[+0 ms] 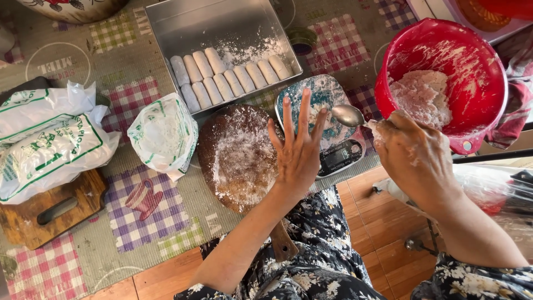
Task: The person scoops dough from a red bowl onto a digital scale, then rolls the dough into cylindrical shapes on a floured wooden board. The finished rolls are placed into a metal tray.
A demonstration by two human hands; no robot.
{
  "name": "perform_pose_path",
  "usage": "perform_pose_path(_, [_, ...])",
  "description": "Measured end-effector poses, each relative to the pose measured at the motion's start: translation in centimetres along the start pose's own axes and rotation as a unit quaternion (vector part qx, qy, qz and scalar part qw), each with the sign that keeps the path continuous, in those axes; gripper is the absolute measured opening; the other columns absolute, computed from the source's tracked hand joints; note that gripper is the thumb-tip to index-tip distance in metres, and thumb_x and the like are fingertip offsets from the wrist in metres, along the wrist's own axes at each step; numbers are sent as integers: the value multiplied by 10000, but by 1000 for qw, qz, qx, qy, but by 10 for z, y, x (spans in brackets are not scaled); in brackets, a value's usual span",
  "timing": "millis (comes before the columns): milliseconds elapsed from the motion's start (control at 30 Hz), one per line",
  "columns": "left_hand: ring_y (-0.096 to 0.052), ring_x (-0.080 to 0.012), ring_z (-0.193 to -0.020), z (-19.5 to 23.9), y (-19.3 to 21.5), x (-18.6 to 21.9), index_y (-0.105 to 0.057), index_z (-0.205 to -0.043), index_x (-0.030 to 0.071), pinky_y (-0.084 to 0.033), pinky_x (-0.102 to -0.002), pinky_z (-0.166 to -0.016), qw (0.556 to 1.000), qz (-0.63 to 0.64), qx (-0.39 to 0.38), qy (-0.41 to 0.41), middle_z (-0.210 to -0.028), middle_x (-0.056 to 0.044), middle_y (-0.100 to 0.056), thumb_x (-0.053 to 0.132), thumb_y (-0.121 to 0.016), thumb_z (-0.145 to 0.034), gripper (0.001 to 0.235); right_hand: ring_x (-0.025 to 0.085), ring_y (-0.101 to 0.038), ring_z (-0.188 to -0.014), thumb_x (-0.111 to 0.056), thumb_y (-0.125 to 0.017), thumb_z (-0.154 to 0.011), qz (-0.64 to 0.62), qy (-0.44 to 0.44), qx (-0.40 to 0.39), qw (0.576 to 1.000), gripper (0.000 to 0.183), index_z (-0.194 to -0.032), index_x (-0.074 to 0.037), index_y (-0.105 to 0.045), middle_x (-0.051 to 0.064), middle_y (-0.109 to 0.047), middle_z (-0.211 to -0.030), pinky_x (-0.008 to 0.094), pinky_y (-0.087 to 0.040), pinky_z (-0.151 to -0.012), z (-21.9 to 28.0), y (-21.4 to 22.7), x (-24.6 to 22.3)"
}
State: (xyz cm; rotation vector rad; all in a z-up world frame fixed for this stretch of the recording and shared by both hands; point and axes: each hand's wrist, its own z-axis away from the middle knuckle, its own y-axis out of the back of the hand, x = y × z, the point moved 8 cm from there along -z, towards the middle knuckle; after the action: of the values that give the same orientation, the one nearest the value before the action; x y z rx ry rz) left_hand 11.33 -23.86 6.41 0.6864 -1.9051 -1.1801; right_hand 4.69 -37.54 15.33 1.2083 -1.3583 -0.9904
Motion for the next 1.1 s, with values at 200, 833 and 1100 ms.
perform_pose_path(200, [-276,-279,-1399,-17,-15,-4,-459,-1449,221,-208,-625,-1115,998,24,-62,1,-1552,1,-348,-1,-496,-764,721,199,-674,-782,-289,-705,-892,21,-68,-74,995,316,-1183,-165,-713,-27,-640,-1010,412,-592,-546,1,-4,16])
perform_pose_path(833, [-326,-204,-1438,-2,38,-47,-363,-1515,338,-223,-465,-1139,991,81,100,46,-1587,69,-372,17,-628,-859,776,205,-664,-849,-128,-759,-922,-38,-49,47,997,241,-1158,-74,-762,68,-678,-1055,366,-580,-654,6,11,38])
perform_pose_path(1100, [-317,-228,-1431,4,30,-46,-416,-1491,362,-229,-521,-1128,992,76,86,60,-1601,52,-328,41,-641,-823,775,199,-659,-841,-138,-770,-911,-11,-32,69,997,194,-1083,-48,-762,56,-683,-1000,351,-569,-626,10,5,35])
